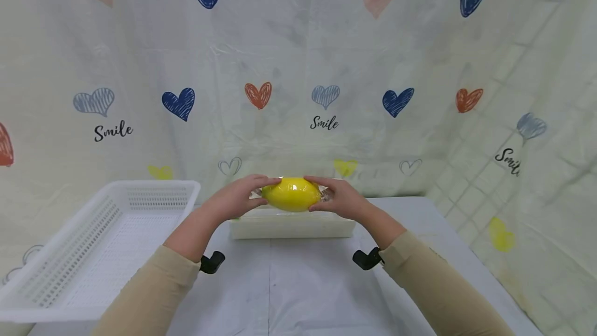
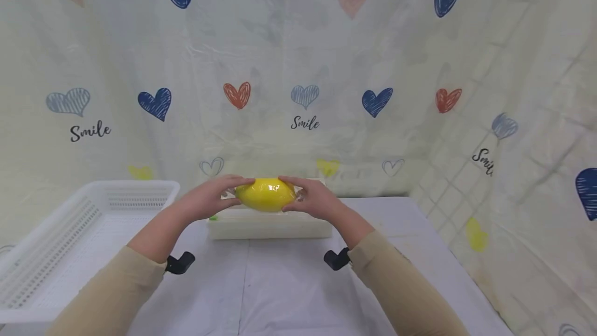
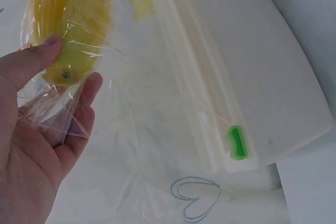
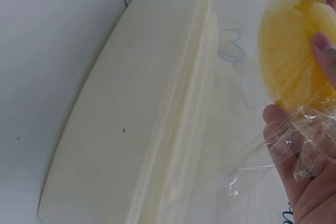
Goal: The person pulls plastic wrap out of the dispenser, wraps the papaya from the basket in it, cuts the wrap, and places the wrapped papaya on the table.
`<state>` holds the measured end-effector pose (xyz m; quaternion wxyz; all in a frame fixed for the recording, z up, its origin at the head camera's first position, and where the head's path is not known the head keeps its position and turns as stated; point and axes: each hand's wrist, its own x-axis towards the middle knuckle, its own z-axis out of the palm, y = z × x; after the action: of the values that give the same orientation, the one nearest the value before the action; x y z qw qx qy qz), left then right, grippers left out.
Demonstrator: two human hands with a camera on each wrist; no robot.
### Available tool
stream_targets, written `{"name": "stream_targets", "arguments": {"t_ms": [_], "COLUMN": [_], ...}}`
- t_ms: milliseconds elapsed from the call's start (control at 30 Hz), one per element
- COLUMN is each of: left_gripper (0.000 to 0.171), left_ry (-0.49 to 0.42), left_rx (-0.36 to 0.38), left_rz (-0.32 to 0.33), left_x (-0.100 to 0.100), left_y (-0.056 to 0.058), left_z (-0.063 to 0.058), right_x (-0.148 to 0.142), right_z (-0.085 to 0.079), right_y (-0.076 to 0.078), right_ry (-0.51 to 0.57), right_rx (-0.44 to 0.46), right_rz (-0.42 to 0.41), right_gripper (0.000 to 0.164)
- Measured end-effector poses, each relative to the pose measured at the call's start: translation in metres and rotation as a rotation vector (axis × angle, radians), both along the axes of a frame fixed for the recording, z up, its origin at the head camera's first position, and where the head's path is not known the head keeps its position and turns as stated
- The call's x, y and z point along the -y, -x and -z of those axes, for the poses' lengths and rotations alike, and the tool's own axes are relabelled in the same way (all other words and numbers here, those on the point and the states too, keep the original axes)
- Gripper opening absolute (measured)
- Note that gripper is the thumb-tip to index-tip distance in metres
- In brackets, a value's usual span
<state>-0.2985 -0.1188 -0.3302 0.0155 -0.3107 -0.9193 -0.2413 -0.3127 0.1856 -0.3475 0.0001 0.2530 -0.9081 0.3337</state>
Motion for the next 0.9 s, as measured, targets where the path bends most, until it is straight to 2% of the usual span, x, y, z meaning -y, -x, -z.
{"name": "stream_targets", "arguments": {"t_ms": [333, 700, 900], "left_gripper": [0.059, 0.058, 0.058], "left_ry": [-0.029, -0.010, -0.011], "left_rx": [0.035, 0.028, 0.020], "left_rz": [-0.005, 0.004, 0.007], "left_x": [0.002, 0.003, 0.003], "left_y": [0.006, 0.009, 0.008], "left_z": [-0.018, -0.041, -0.048], "right_x": [0.001, 0.002, 0.001], "right_z": [-0.016, -0.040, -0.047], "right_y": [0.010, 0.011, 0.012], "right_ry": [-0.021, -0.029, -0.015], "right_rx": [-0.021, -0.061, -0.020], "right_rz": [-0.004, 0.000, -0.005], "right_gripper": [0.076, 0.078, 0.078]}}
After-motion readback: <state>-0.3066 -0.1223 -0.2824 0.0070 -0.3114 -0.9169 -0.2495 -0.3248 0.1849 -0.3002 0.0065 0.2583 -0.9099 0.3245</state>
